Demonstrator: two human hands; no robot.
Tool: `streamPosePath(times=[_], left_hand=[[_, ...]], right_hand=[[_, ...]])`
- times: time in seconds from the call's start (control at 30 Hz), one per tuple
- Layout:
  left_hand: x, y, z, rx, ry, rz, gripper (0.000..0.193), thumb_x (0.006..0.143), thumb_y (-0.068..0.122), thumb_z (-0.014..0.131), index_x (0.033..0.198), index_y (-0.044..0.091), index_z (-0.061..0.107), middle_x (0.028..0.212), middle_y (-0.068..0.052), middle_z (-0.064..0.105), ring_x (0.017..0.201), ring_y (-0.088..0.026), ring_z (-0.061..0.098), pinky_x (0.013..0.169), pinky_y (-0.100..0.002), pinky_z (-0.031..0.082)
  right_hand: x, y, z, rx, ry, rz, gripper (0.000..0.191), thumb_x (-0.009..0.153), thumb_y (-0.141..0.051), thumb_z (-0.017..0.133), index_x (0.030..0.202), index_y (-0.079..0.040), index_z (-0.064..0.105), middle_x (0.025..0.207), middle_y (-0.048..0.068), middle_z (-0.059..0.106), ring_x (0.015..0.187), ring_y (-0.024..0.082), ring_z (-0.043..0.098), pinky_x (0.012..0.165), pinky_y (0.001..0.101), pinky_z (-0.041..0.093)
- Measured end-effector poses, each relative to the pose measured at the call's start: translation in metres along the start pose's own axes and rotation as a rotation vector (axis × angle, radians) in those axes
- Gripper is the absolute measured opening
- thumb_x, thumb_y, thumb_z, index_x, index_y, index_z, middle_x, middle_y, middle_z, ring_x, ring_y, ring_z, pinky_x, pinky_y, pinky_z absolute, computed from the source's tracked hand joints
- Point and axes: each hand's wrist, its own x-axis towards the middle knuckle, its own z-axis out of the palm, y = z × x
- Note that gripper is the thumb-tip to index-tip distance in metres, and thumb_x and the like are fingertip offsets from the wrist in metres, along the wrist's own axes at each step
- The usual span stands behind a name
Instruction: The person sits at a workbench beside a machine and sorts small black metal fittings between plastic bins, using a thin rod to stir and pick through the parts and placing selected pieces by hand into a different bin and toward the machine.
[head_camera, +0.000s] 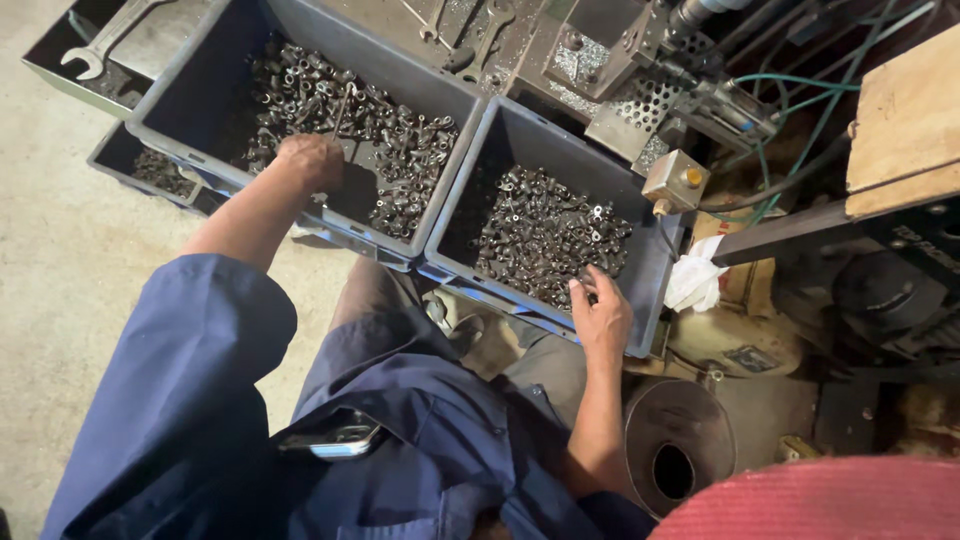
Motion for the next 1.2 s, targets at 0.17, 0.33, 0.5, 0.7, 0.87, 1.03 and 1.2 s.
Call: streamPosePath(times=[0.17,0.33,0.5,0.7,0.87,1.03,1.2], left_hand=[[0.003,0.0,0.003,-0.089,0.03,0.026,0.026,0.079,0.021,0.071,0.102,0.016,0.083,0.105,-0.013,0.079,0.101,-0.032,0.076,0.088,-0.044,0.061],[-0.004,0.003,-0.01,-0.282,0.239,0.095,0.029,0.082,0.033,0.075,0.103,0.013,0.08,0.099,-0.021,0.076,0.095,-0.038,0.073,0.086,-0.048,0.059],[-0.047,0.068,-0.02,-1.01,0.454,0.213,0.03,0.083,0.029,0.082,0.104,0.008,0.077,0.088,-0.012,0.076,0.078,-0.02,0.074,0.075,-0.035,0.058],[-0.096,0.193,-0.025,-1.486,0.232,0.633,0.02,0.088,0.019,0.078,0.104,0.006,0.076,0.088,-0.007,0.075,0.079,-0.008,0.066,0.072,-0.028,0.056],[-0.108,0.217,-0.026,-1.13,0.509,0.862,0.015,0.088,0.018,0.075,0.1,0.009,0.075,0.092,-0.008,0.076,0.086,-0.022,0.075,0.079,-0.035,0.06],[-0.116,0.219,-0.019,-0.741,0.628,0.927,0.026,0.081,0.027,0.075,0.1,0.01,0.072,0.091,-0.011,0.069,0.089,-0.036,0.067,0.082,-0.047,0.052],[-0.108,0.205,-0.012,-0.657,0.659,0.892,0.031,0.077,0.018,0.07,0.106,0.009,0.07,0.096,-0.012,0.068,0.091,-0.035,0.066,0.085,-0.047,0.051]], right_hand=[[-0.001,-0.002,0.0,0.026,0.023,0.011,0.039,0.09,-0.023,0.075,0.123,-0.002,0.071,0.11,0.015,0.077,0.095,0.025,0.076,0.085,0.0369,0.057],[-0.003,0.004,0.001,0.123,0.022,0.048,0.038,0.092,-0.02,0.074,0.125,-0.001,0.07,0.11,0.016,0.077,0.097,0.024,0.076,0.085,0.0348,0.058],[0.0,-0.01,0.023,0.643,-0.08,0.147,0.04,0.097,-0.015,0.07,0.133,0.002,0.063,0.121,0.016,0.073,0.108,0.023,0.071,0.093,0.0306,0.057],[0.011,-0.065,0.039,1.376,-0.315,0.241,0.041,0.099,-0.007,0.06,0.139,-0.001,0.056,0.12,0.012,0.07,0.104,0.024,0.07,0.092,0.0372,0.057],[0.001,-0.071,0.022,1.603,-0.401,0.262,0.03,0.097,-0.002,0.059,0.127,0.0,0.06,0.118,0.009,0.07,0.113,0.023,0.069,0.103,0.0424,0.057],[-0.011,-0.05,0.033,1.447,-0.347,0.276,0.028,0.099,0.002,0.063,0.127,-0.001,0.063,0.113,0.009,0.071,0.102,0.02,0.069,0.09,0.0379,0.057],[-0.017,-0.018,0.03,1.373,-0.268,0.346,0.024,0.093,0.003,0.067,0.117,-0.002,0.064,0.106,0.011,0.073,0.089,0.021,0.072,0.078,0.0355,0.059]])
